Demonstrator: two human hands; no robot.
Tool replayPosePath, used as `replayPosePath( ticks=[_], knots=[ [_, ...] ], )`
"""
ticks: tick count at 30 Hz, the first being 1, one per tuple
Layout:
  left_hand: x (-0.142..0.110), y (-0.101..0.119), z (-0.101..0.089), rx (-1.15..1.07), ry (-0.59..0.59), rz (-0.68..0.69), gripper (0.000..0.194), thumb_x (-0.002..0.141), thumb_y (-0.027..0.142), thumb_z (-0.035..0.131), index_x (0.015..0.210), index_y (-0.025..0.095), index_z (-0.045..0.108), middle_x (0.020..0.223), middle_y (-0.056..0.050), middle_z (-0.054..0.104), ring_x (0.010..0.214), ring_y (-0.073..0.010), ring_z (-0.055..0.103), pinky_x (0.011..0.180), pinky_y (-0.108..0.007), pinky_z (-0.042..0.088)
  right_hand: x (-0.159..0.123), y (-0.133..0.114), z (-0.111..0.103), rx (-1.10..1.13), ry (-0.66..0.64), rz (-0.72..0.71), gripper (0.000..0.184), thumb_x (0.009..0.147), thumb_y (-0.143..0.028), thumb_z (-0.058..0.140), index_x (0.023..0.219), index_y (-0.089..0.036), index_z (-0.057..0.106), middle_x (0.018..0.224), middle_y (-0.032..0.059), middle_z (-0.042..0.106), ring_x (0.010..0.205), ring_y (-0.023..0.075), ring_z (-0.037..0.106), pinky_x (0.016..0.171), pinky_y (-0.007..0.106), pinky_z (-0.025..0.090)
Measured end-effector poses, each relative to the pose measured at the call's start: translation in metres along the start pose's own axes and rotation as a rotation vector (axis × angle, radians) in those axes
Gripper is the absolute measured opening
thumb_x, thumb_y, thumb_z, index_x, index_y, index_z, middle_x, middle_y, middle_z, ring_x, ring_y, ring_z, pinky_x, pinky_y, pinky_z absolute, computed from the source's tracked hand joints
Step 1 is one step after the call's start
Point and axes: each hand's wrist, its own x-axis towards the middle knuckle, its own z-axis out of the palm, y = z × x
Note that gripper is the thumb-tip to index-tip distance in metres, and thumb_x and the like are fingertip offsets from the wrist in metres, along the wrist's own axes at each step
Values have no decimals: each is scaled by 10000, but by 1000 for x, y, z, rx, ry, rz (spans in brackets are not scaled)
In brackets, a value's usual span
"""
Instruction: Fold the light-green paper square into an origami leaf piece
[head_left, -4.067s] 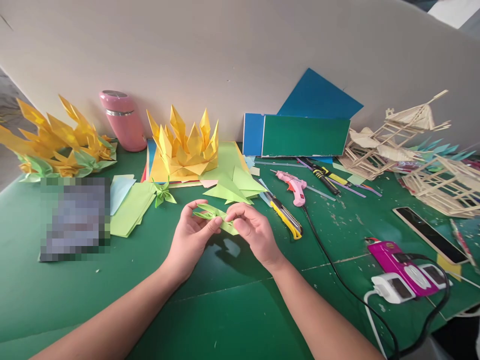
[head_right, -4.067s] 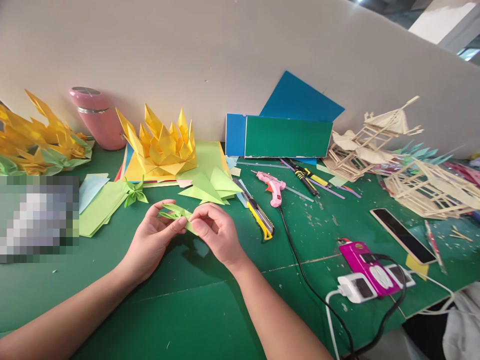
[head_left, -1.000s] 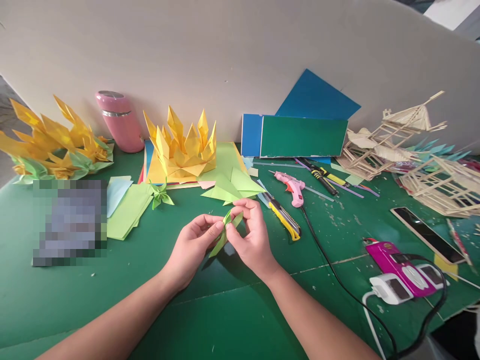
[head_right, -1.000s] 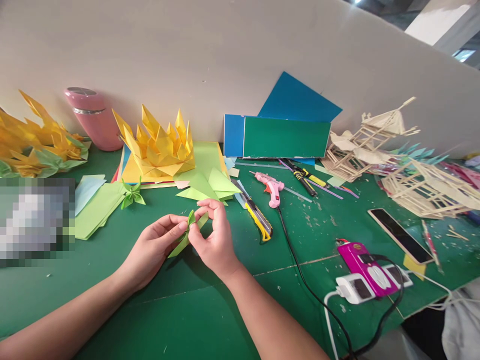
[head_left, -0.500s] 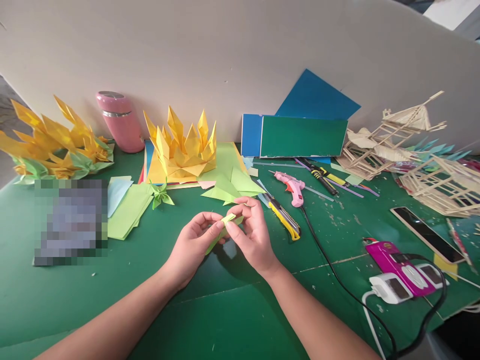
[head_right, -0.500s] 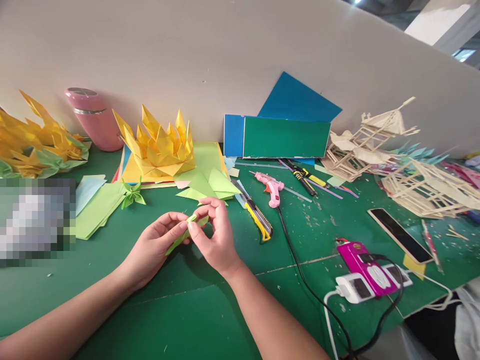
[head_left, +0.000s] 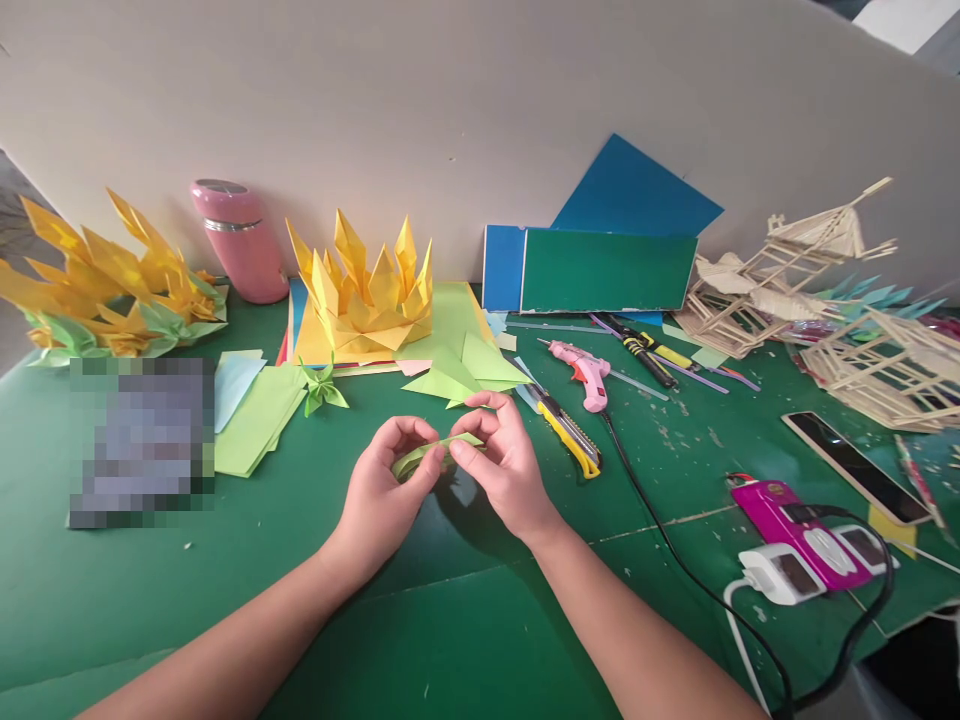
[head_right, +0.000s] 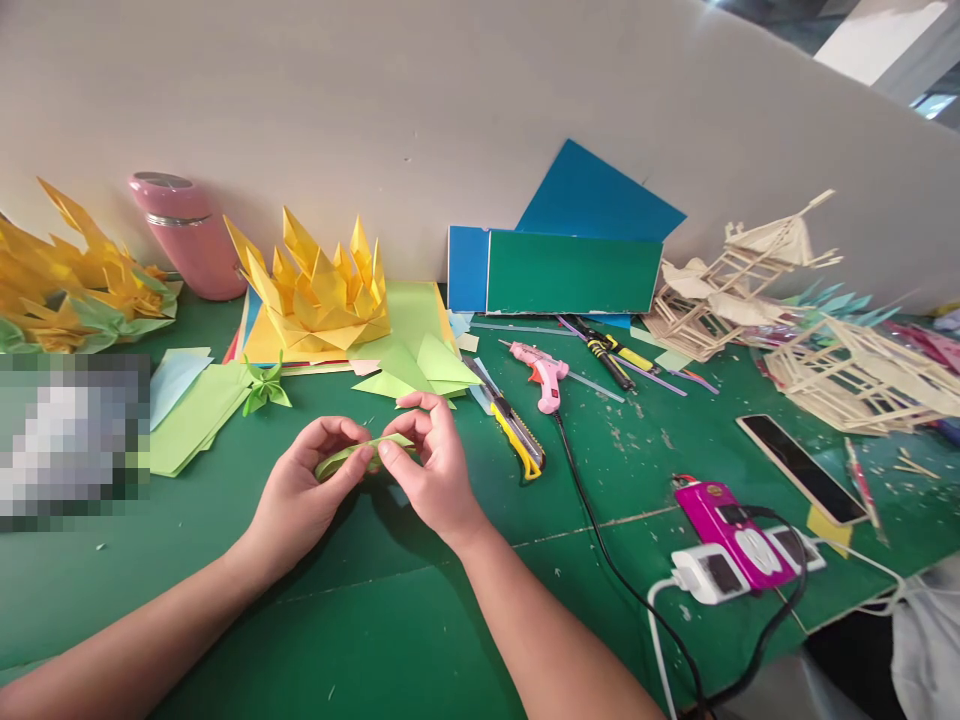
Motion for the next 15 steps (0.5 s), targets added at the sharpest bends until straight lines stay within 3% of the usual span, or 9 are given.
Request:
replayPosePath(
  ticks=[4, 8, 11, 15],
  knots=[
    [0, -1, 0, 76, 10, 70, 170, 721, 312, 668, 769, 207, 543, 771, 21, 575, 717, -118, 580, 676, -237, 499, 1, 1, -1, -16, 35, -12, 298, 717, -227, 632, 953, -235, 451, 665, -77, 487, 622, 107, 520, 636, 261, 451],
    [1, 0, 0, 13, -45, -8, 280, 671, 353, 712, 847, 213, 546, 875, 6, 584, 791, -144, 618, 711, -263, 524, 2, 2, -4, -36, 87, -33, 265, 721, -240, 630, 929, -234, 465, 685, -72, 457, 621, 102, 492, 640, 256, 443],
    [1, 0, 0, 2, -23, -29, 357, 624, 330, 753, 899, 224, 550, 956, -2, 591, 844, -153, 628, 763, -276, 524, 3, 1, -4, -46, 126, -62, 230, 737, -259, 624, 909, -234, 473, 711, -59, 455, 648, 106, 490, 651, 254, 444],
    [3, -2, -1, -85, 14, -87, 381, 632, 355, 763, 910, 215, 543, 842, 10, 621, 746, -136, 620, 721, -274, 515, 3, -1, -4, -55, 58, -28, 200, 740, -277, 635, 891, -228, 514, 726, -46, 459, 622, 98, 468, 587, 231, 427]
  ],
)
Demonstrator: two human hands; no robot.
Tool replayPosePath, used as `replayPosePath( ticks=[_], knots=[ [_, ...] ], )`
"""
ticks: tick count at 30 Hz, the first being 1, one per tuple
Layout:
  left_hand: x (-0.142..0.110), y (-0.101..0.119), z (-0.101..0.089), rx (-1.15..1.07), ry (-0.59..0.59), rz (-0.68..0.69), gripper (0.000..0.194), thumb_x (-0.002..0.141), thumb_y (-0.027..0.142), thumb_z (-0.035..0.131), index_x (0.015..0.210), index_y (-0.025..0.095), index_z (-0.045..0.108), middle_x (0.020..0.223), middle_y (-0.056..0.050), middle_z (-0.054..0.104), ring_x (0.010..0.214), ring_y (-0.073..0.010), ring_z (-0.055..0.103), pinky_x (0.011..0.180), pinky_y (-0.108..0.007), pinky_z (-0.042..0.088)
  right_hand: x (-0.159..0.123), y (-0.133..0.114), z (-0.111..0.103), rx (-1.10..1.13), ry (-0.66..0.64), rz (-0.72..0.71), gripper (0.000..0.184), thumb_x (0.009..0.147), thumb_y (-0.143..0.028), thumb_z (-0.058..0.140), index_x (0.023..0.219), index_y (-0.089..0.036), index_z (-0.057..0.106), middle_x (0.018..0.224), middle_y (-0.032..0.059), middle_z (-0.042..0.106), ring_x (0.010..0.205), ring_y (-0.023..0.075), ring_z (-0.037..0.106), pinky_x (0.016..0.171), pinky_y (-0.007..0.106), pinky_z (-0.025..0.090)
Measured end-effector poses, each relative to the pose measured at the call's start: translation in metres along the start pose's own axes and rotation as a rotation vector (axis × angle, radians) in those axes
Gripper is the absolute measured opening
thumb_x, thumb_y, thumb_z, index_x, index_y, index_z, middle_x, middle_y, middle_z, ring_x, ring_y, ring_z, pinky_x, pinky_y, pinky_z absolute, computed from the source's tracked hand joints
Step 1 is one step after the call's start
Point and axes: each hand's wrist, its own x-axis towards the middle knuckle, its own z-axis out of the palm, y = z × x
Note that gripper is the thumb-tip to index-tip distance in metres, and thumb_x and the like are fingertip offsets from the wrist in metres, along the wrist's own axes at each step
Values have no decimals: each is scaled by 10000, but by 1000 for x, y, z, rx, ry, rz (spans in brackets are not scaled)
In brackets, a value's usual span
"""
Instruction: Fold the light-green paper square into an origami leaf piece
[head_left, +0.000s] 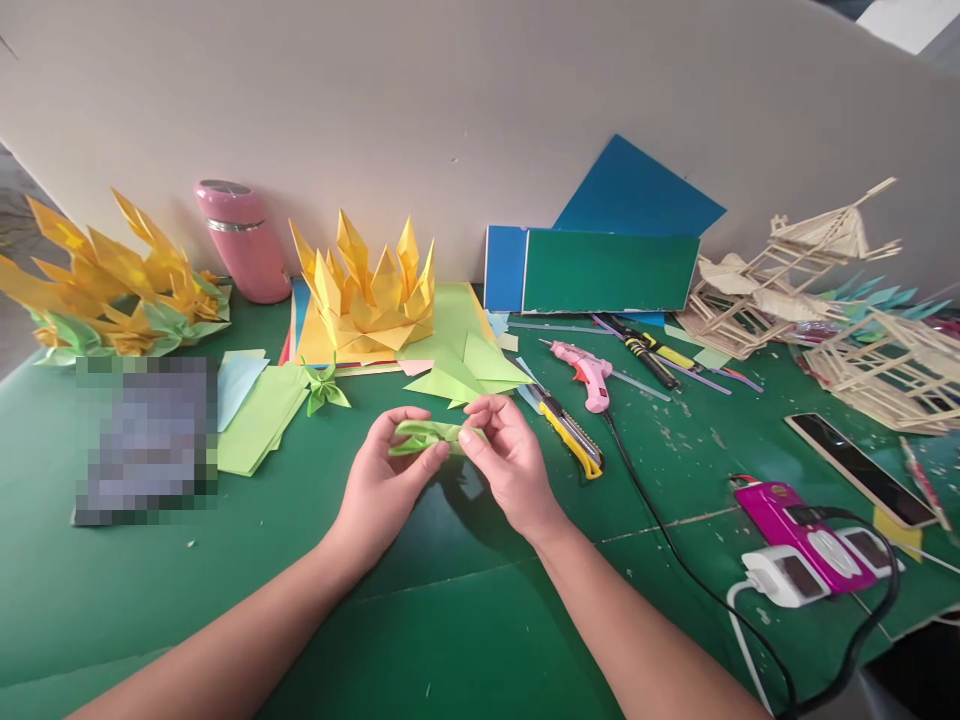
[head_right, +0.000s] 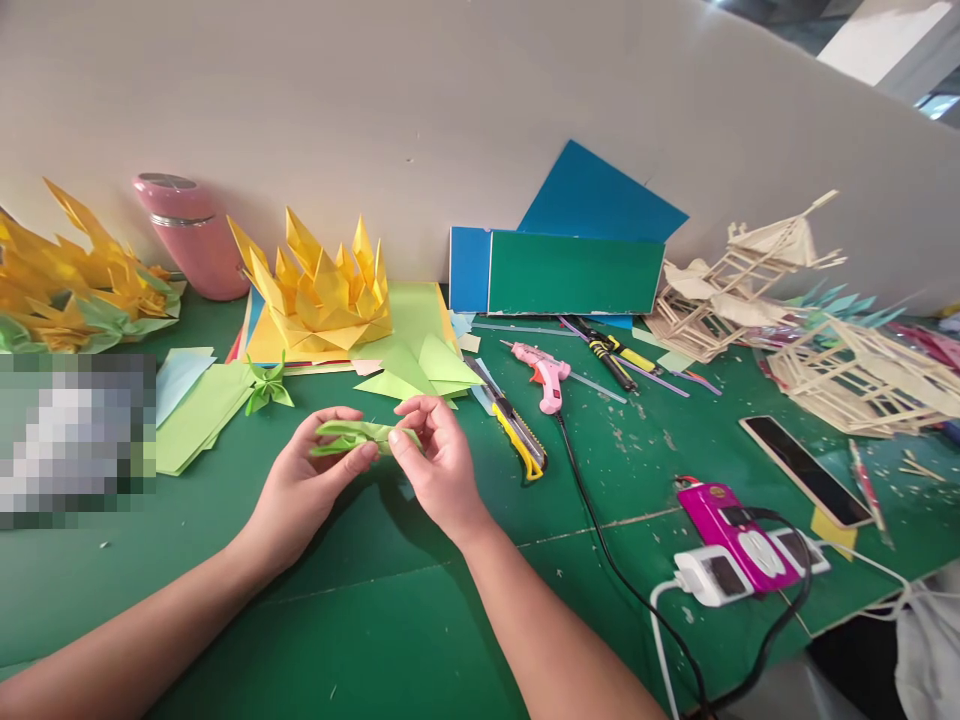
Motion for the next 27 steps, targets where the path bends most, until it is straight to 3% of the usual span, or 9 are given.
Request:
replayPosePath(
  ticks=[4, 12, 27],
  knots=[
    [3, -1, 0, -126, 2, -8, 408, 610, 358, 784, 883, 200, 525, 774, 12, 648, 738, -142, 621, 728, -282, 504, 0, 1, 0, 24, -75, 67, 218, 725, -288, 645, 901, -230, 530, 700, -52, 460, 601, 94, 459, 560, 217, 417],
    [2, 0, 0, -82, 0, 47, 341, 642, 347, 751, 860, 208, 528, 768, 19, 645, 716, -129, 605, 711, -270, 493, 1, 3, 0, 42, -76, 108, 157, 704, -302, 662, 781, -207, 564, 696, -33, 520, 613, 103, 477, 569, 229, 431],
    [3, -4, -1, -44, -19, 68, 322, 630, 245, 728, 866, 212, 512, 746, 35, 607, 662, -113, 594, 670, -257, 493, -1, 6, 0, -81, -61, 17, 114, 753, -286, 644, 807, -212, 577, 720, -22, 565, 627, 117, 530, 590, 253, 474]
  ],
)
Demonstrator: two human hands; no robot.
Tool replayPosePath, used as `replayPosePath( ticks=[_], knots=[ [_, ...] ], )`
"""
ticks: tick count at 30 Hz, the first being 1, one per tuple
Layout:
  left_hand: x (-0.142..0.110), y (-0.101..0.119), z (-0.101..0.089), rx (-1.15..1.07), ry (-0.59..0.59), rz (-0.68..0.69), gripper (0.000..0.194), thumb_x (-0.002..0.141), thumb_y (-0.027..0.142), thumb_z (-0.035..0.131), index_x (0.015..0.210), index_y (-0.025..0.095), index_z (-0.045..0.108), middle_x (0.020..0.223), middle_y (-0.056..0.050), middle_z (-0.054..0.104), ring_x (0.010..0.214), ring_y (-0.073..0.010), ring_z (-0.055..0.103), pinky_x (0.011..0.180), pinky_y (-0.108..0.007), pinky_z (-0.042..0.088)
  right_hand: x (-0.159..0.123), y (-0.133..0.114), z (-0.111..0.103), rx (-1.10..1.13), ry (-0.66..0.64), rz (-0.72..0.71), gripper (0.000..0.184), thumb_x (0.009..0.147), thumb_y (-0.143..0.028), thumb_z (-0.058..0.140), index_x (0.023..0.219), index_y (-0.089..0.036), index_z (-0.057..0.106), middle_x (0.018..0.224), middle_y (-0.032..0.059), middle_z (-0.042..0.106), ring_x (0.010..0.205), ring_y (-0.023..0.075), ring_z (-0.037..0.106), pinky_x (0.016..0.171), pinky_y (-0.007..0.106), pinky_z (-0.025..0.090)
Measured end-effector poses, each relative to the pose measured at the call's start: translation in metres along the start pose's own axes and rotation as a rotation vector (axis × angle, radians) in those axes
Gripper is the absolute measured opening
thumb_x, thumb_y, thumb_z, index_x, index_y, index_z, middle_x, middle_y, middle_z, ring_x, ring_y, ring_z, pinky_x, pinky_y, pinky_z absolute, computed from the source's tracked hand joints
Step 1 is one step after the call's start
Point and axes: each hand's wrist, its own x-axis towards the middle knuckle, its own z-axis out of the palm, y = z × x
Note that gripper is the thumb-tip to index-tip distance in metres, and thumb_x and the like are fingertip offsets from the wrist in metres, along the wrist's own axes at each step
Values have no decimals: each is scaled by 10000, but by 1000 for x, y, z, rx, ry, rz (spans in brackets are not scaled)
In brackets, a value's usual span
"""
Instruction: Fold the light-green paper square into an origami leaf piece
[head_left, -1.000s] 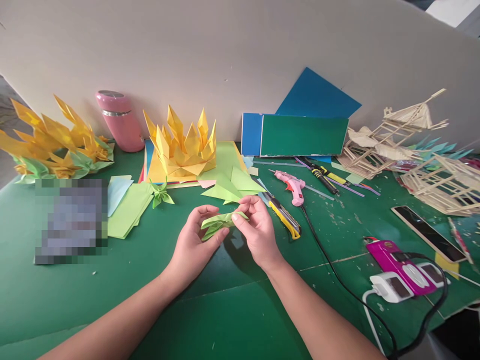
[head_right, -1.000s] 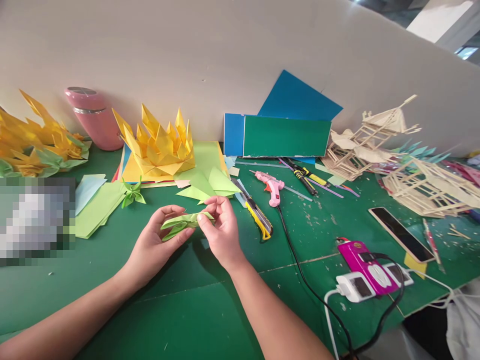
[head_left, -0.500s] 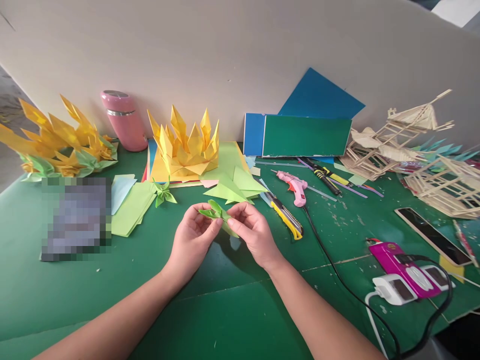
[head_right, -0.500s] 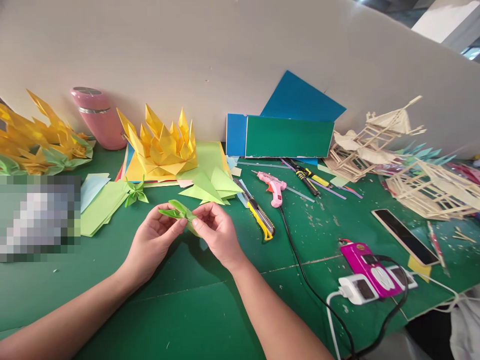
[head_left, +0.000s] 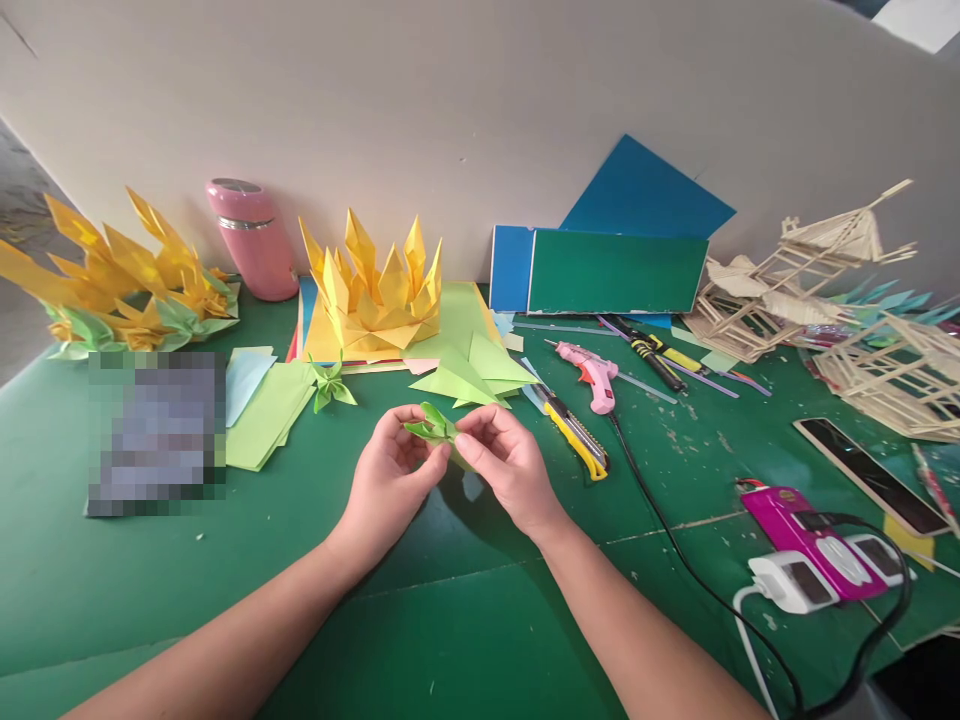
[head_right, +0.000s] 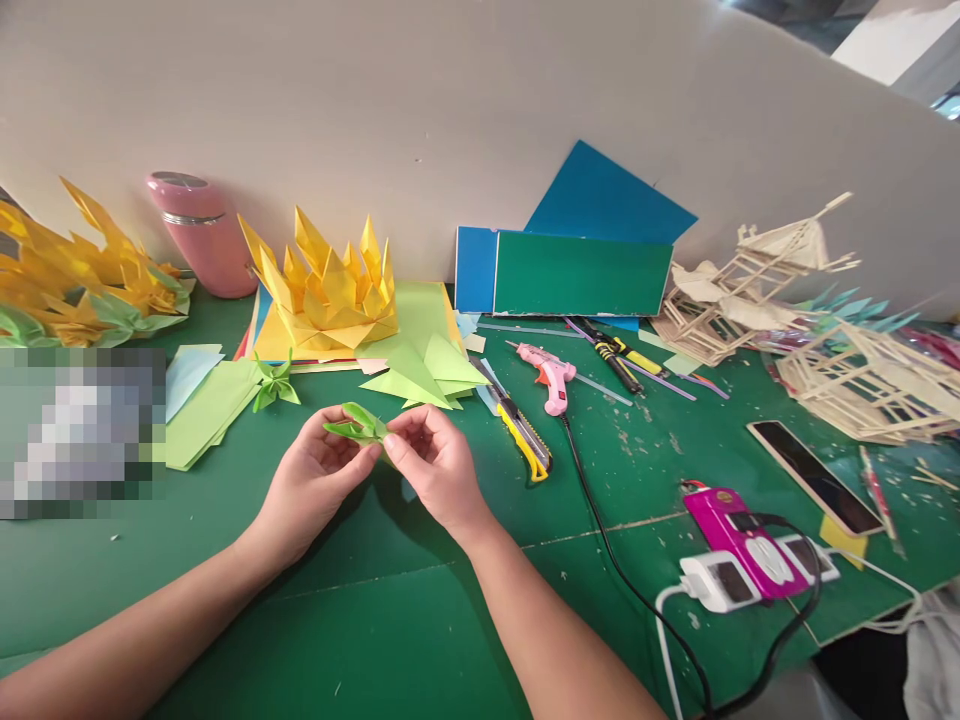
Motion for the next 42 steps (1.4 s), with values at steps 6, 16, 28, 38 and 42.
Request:
replayPosePath(
  ticks=[6, 16, 28, 38, 42],
  knots=[
    [1, 1, 0, -53, 27, -42, 351, 625, 275, 750, 873, 210, 510, 763, 29, 650, 713, -126, 629, 725, -274, 507, -2, -1, 2, -155, 24, -143, 111, 757, -175, 603, 859, -218, 591, 812, 8, 637, 733, 151, 603, 705, 301, 518],
    [2, 0, 0, -79, 22, -62, 345, 622, 285, 761, 858, 209, 520, 739, 43, 644, 703, -109, 615, 702, -242, 491, -3, 1, 2, -212, 43, -186, 75, 785, -185, 593, 849, -212, 621, 824, 25, 666, 765, 168, 640, 707, 304, 545],
    [3, -1, -2, -122, 76, -59, 364, 554, 253, 783, 810, 200, 530, 674, 58, 599, 612, -92, 569, 617, -229, 479, -3, 1, 1, -438, 6, -399, 113, 838, -176, 613, 907, -230, 683, 834, 31, 692, 748, 159, 627, 678, 287, 538],
    [1, 0, -2, -16, 116, -64, 310, 595, 241, 718, 809, 210, 496, 671, 61, 594, 617, -114, 589, 605, -234, 459, -4, 1, 3, -483, -42, -453, 194, 827, -113, 595, 934, -240, 696, 837, 37, 691, 712, 150, 616, 687, 290, 544],
    [2, -1, -2, 14, 108, -64, 257, 626, 260, 688, 789, 212, 495, 682, 49, 615, 658, -129, 611, 657, -250, 465, -4, 1, 3, -476, -28, -444, 186, 832, -130, 591, 933, -245, 697, 833, 36, 694, 731, 159, 629, 692, 297, 548]
  ],
)
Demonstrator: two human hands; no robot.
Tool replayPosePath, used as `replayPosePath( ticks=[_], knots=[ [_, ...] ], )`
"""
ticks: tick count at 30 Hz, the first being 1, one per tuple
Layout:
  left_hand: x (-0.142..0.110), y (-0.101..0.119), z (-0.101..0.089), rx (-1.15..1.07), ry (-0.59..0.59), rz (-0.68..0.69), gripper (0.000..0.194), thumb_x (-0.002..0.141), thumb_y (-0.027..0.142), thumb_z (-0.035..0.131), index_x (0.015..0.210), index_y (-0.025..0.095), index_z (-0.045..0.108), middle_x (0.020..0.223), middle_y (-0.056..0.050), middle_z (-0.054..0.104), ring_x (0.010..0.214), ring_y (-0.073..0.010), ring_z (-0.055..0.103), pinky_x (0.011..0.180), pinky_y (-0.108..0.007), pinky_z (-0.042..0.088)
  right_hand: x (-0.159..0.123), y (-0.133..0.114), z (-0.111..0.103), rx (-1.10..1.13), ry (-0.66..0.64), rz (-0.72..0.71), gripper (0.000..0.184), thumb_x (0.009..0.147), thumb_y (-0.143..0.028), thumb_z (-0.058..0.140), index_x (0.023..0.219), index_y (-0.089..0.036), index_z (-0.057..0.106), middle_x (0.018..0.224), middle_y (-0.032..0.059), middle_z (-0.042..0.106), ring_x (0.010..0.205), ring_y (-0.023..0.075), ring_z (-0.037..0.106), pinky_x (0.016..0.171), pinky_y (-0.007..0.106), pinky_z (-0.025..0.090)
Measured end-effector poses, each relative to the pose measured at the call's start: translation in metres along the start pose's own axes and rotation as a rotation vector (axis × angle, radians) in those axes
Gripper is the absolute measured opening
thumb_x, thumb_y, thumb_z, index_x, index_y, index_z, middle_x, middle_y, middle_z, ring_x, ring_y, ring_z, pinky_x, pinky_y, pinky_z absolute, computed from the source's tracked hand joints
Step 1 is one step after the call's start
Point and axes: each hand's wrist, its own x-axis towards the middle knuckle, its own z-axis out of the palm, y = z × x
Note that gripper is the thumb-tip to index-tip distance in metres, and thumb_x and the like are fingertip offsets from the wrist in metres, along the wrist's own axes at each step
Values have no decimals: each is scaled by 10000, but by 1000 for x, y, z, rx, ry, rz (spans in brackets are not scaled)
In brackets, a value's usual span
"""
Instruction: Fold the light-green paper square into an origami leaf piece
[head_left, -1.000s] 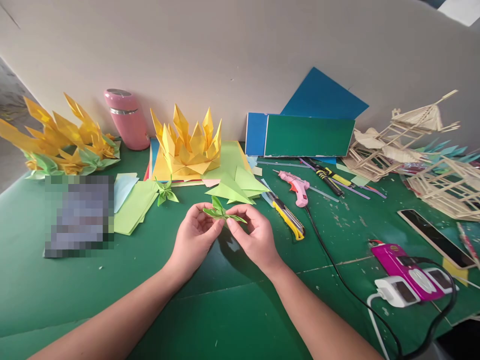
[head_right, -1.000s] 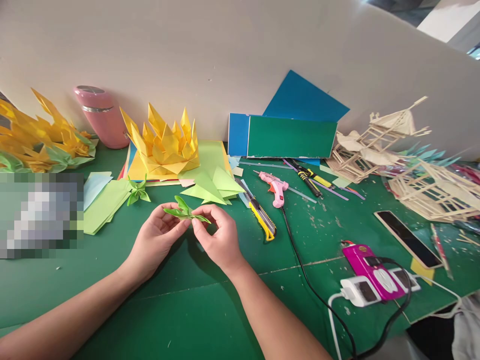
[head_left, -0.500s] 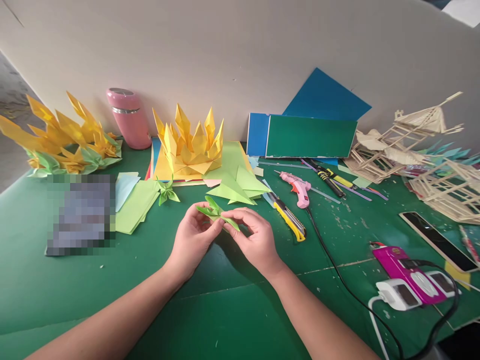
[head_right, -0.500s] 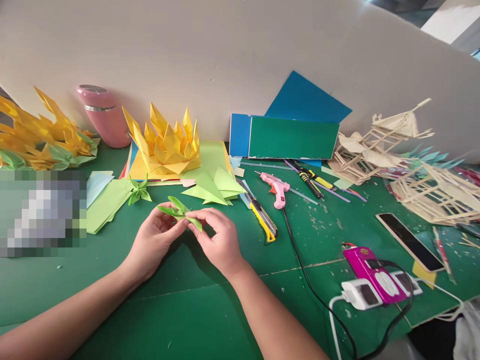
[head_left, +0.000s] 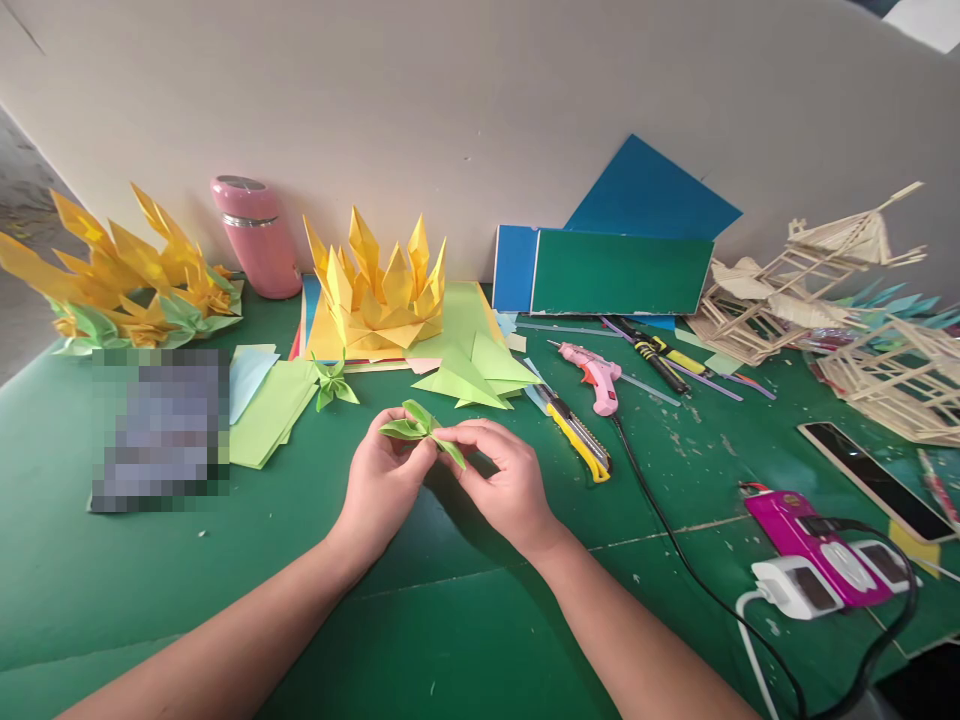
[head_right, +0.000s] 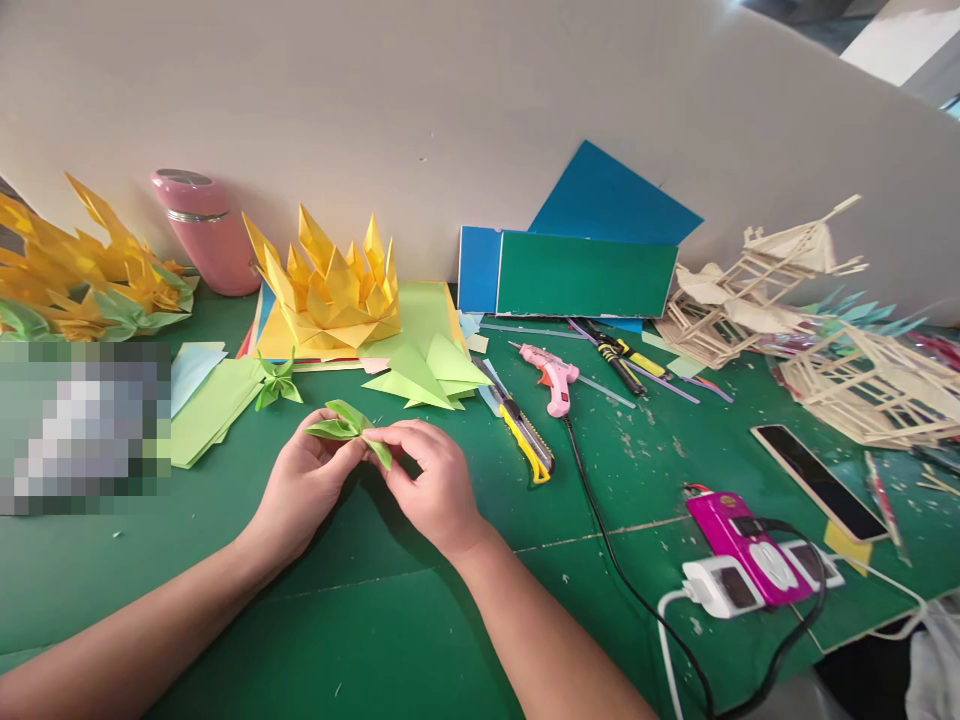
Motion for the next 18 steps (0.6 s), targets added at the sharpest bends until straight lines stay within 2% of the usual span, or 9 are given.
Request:
replayPosePath(
  ticks=[8, 12, 16, 18],
  knots=[
    [0, 4, 3, -88, 12, -69, 342, 569, 299, 750, 816, 194, 538, 703, 27, 651, 679, -143, 630, 679, -276, 493, -1, -1, 0, 102, 11, 116, 118, 810, -164, 583, 885, -218, 657, 835, 41, 683, 761, 167, 637, 698, 300, 545],
    [0, 3, 2, -93, -13, -55, 356, 581, 336, 771, 833, 187, 568, 718, 16, 655, 689, -145, 630, 664, -281, 505, 1, -2, -3, 244, -5, 213, 89, 815, -271, 598, 858, -209, 644, 825, 35, 656, 739, 166, 619, 692, 304, 522],
    [1, 0, -1, -38, -39, -27, 325, 606, 349, 776, 796, 179, 576, 667, 38, 608, 638, -114, 593, 647, -255, 493, 4, 1, -5, 341, 49, 323, 282, 879, -387, 507, 722, -202, 652, 767, 28, 631, 740, 159, 588, 697, 291, 483],
    [1, -1, 0, -8, -38, -15, 323, 603, 350, 780, 792, 177, 583, 656, 44, 591, 641, -111, 585, 649, -247, 488, 5, 3, -5, 394, 61, 412, 255, 837, -406, 571, 703, -201, 645, 752, 18, 626, 728, 152, 576, 684, 280, 475]
  ],
)
